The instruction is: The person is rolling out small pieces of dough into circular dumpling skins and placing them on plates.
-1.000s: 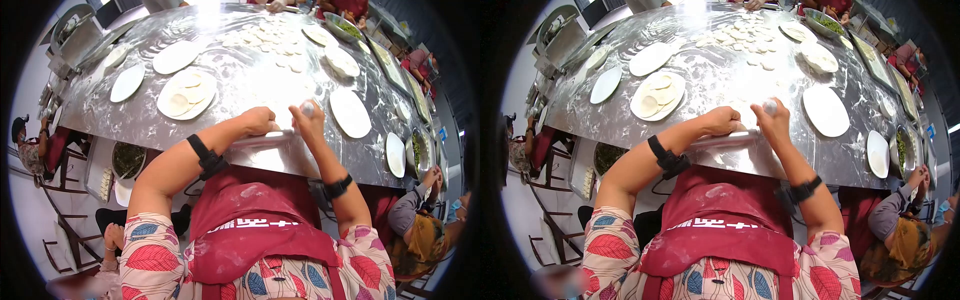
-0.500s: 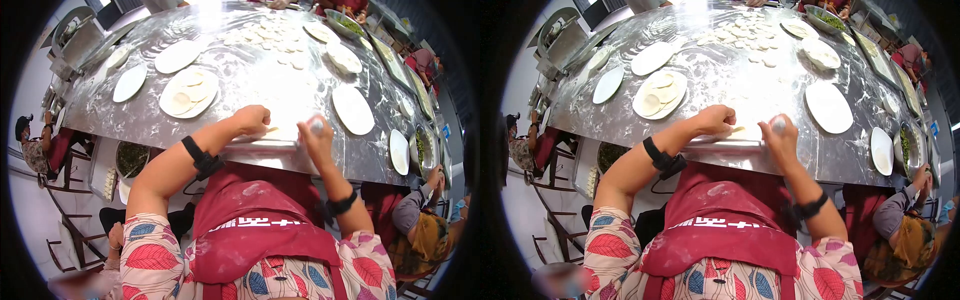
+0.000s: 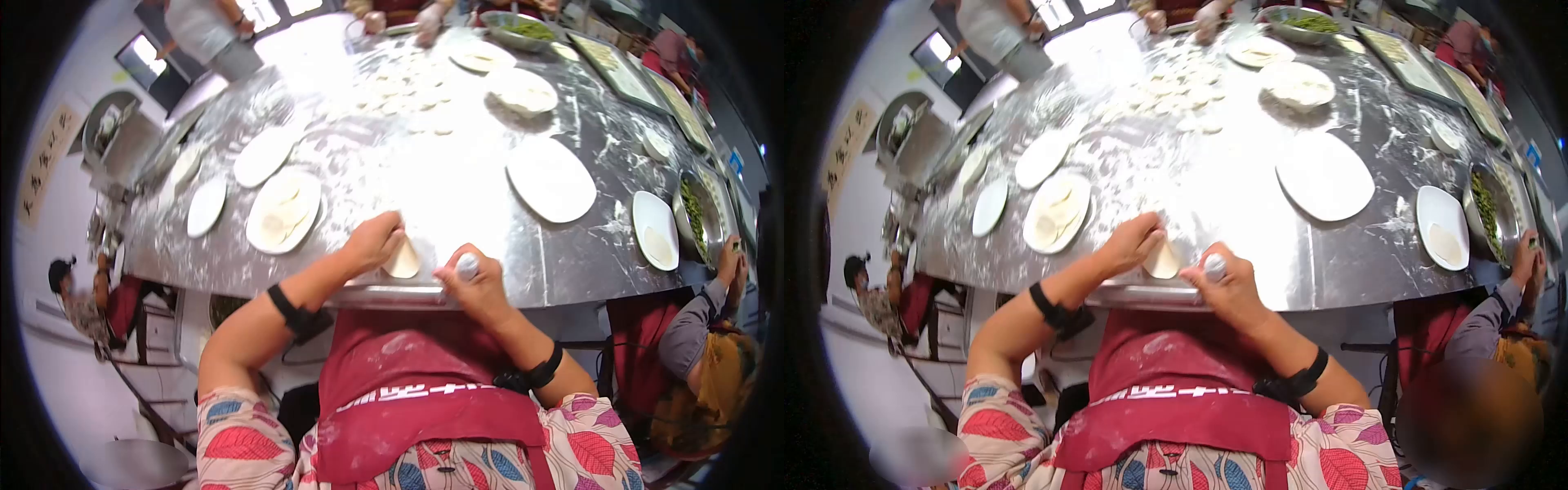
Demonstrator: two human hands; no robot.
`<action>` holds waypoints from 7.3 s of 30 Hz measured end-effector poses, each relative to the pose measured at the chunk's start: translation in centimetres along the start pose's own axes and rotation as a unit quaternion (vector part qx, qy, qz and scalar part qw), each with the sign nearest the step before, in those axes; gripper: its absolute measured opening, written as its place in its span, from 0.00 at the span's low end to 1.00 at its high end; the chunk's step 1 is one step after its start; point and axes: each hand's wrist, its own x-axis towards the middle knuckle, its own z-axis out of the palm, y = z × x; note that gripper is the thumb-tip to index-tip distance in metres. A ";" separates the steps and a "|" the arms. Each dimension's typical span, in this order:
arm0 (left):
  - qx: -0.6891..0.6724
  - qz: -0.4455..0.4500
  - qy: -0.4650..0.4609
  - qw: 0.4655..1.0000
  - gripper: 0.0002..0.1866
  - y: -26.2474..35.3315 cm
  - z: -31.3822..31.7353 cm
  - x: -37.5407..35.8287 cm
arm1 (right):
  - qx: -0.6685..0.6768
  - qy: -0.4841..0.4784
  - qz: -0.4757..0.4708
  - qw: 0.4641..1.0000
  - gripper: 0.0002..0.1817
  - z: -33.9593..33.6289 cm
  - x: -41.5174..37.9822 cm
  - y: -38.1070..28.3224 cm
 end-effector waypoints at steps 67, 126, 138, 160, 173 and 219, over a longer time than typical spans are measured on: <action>-0.048 -0.093 -0.044 0.994 0.06 -0.3 -1.6 -1.3 | -0.019 0.032 0.030 0.999 0.12 1.2 4.3 -0.9; 0.029 -0.003 -0.155 0.987 0.10 0.4 -2.1 0.5 | -0.136 0.068 -0.008 0.988 0.12 1.6 6.6 -0.7; -0.075 -0.085 -0.157 0.981 0.11 1.1 -2.1 1.1 | -0.145 0.076 -0.021 0.986 0.12 2.6 9.3 -0.7; -0.028 -0.044 -0.133 0.990 0.11 1.0 -2.1 -0.3 | -0.130 0.081 -0.010 0.988 0.12 2.0 7.0 -0.7; -0.058 -0.041 -0.177 0.982 0.10 0.3 -2.2 -0.2 | -0.131 0.083 -0.020 0.988 0.13 1.9 6.0 -0.8; -0.444 -0.299 -0.126 0.835 0.09 2.5 -1.1 0.7 | -0.002 -0.055 -0.107 0.993 0.14 -0.6 -0.7 0.1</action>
